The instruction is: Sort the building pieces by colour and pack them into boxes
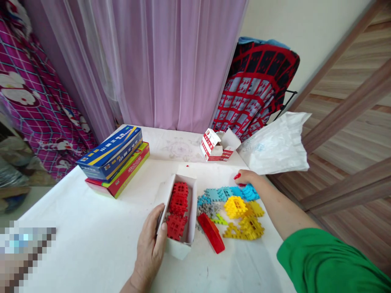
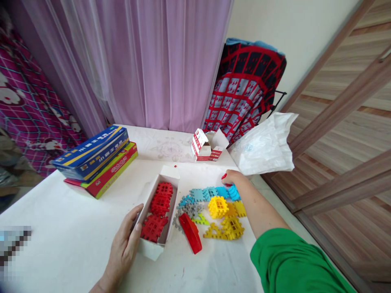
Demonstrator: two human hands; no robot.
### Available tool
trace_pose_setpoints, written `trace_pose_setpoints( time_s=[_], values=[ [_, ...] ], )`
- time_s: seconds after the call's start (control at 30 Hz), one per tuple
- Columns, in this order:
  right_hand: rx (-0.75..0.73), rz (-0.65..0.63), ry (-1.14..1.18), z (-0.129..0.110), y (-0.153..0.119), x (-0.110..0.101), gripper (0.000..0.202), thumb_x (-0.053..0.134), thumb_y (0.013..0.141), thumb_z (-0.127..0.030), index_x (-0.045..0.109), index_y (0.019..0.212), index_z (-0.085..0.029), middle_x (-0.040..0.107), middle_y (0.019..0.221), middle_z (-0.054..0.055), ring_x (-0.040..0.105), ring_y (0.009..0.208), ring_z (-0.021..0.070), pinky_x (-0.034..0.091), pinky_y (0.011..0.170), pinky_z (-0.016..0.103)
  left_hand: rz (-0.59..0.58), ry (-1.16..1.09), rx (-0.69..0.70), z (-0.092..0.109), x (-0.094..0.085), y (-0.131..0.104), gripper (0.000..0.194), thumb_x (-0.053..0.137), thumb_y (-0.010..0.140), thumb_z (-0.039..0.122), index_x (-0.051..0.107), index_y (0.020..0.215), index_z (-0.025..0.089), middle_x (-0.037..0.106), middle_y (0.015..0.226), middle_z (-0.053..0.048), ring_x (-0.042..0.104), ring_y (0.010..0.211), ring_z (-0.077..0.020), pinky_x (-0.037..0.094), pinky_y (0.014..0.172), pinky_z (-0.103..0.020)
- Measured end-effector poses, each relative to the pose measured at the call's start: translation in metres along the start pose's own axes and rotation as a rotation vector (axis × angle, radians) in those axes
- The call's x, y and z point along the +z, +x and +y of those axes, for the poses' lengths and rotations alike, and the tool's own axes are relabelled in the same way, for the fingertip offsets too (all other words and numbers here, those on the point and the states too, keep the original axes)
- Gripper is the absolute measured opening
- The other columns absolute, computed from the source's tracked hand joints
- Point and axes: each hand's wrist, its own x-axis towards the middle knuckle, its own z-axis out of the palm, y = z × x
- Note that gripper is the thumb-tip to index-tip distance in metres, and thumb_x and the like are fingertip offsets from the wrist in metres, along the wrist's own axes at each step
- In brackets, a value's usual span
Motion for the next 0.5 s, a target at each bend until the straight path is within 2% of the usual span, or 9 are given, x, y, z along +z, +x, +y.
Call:
trace_pose_setpoints(
  time_s=[0.13, 0.23, 0.37, 0.5],
  values=[
    [-0.077, 0.051, 0.052, 0.001, -0.014, -0.021, 0.042, 0.064, 0.069, -0.029, 0.063, 0.108, -0.013, 0.070, 0.098, 0.010, 0.065, 0.089, 0.0219, 0.046, 0.069, 0.026, 0.004, -0.009, 0.002, 0.001, 0.001, 0.000, 0.040, 0.043, 0.092, 0.038, 0.052, 0.127, 0.020, 0.059, 0.130, -0.010, 0.055, 0.121, -0.0234, 0.044, 0.104, -0.042],
    [-0.223, 0.117, 0.118, -0.017, -0.040, -0.042, 0.046, 0.063, 0.072, -0.030, 0.058, 0.116, -0.017, 0.068, 0.107, 0.007, 0.063, 0.093, 0.0185, 0.046, 0.073, 0.023, 0.004, -0.012, 0.003, 0.002, 0.001, 0.000, 0.040, 0.043, 0.092, 0.037, 0.052, 0.127, 0.020, 0.059, 0.129, -0.011, 0.055, 0.120, -0.0235, 0.044, 0.104, -0.043],
    [-0.656, 0.223, 0.200, -0.076, -0.093, -0.065, 0.056, 0.066, 0.069, -0.029, 0.053, 0.123, -0.019, 0.067, 0.107, 0.006, 0.062, 0.091, 0.0193, 0.045, 0.075, 0.025, 0.018, 0.004, 0.029, 0.003, 0.001, 0.000, 0.039, 0.043, 0.092, 0.034, 0.052, 0.127, 0.020, 0.059, 0.129, -0.011, 0.055, 0.121, -0.0234, 0.045, 0.104, -0.043],
    [-0.894, 0.269, 0.069, -0.139, -0.134, -0.064, 0.061, 0.066, 0.068, -0.028, 0.050, 0.125, -0.018, 0.065, 0.113, 0.010, 0.061, 0.098, 0.0240, 0.045, 0.079, 0.029, 0.014, 0.033, 0.062, 0.002, 0.001, 0.001, 0.039, 0.042, 0.092, 0.032, 0.051, 0.128, 0.019, 0.059, 0.129, -0.012, 0.055, 0.120, -0.0232, 0.045, 0.103, -0.043]
  ],
)
